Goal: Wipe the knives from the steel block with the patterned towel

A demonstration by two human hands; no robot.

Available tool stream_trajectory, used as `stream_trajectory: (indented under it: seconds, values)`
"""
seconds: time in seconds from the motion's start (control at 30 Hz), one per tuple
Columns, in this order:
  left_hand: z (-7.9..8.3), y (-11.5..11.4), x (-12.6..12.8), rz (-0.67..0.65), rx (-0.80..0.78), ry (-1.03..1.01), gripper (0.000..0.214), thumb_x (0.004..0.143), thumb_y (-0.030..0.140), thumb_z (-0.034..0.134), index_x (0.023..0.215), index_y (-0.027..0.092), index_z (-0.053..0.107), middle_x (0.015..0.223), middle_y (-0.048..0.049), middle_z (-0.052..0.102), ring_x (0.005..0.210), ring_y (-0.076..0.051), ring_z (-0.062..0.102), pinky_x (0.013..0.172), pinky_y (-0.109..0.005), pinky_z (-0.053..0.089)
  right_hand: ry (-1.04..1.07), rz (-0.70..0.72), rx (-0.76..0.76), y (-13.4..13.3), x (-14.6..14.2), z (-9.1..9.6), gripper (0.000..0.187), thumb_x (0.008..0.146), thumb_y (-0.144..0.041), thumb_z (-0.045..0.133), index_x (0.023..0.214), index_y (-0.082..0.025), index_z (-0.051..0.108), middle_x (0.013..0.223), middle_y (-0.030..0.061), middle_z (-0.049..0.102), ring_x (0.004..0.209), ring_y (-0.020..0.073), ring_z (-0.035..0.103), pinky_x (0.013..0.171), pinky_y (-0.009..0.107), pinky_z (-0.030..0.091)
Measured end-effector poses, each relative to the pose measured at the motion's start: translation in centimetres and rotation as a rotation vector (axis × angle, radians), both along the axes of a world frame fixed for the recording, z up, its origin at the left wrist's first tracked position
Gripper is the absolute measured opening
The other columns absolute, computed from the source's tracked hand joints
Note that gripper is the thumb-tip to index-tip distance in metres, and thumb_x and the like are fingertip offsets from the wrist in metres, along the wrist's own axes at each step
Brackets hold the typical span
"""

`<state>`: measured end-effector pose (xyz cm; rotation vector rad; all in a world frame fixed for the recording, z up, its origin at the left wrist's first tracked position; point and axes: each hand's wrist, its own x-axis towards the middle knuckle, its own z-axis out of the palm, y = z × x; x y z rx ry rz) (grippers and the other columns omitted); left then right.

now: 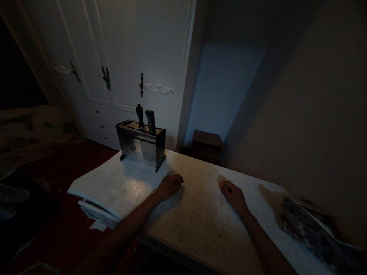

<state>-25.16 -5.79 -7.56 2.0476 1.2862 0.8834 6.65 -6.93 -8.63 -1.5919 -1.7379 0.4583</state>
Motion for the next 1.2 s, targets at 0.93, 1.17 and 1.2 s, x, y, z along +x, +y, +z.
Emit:
stream_trajectory:
  seconds: [0.93,1.17,1.2]
  values:
    - [-0.6,0.3,0.4,-0.030,0.107,0.049,0.021,0.078,0.012,0.051,0.090,0.017,0.066,0.069,-0.0011,0.063,0.062,-0.012,0.055,0.064,-0.024,0.040,0.081,-0.009,-0.007,2.0,-2.1,0.2,0.042,0.076,-0.055,0.048,0.084,-0.018,0.066,0.083,0.0087,0.070,0.076,0.0244,0.065,0.075,0.038,0.050]
    - [0.0,0.3,0.4,-0.022,0.074,0.026,0.023,0.076,0.013,0.051,0.093,0.016,0.067,0.079,-0.0048,0.068,0.070,-0.015,0.060,0.068,-0.025,0.042,0.351,0.229,-0.005,5.3,-11.4,3.1,0.049,0.070,-0.053,0.066,0.103,-0.017,0.059,0.089,0.0069,0.065,0.077,0.0197,0.064,0.072,0.035,0.052]
    - [0.1,0.2,0.4,-0.024,0.073,0.025,0.024,0.076,0.013,0.051,0.093,0.016,0.067,0.080,-0.0048,0.068,0.070,-0.015,0.061,0.068,-0.026,0.042,0.369,0.267,0.000,5.7,-13.0,3.8,0.051,0.069,-0.052,0.068,0.106,-0.018,0.057,0.094,0.0077,0.065,0.082,0.0205,0.064,0.075,0.036,0.052]
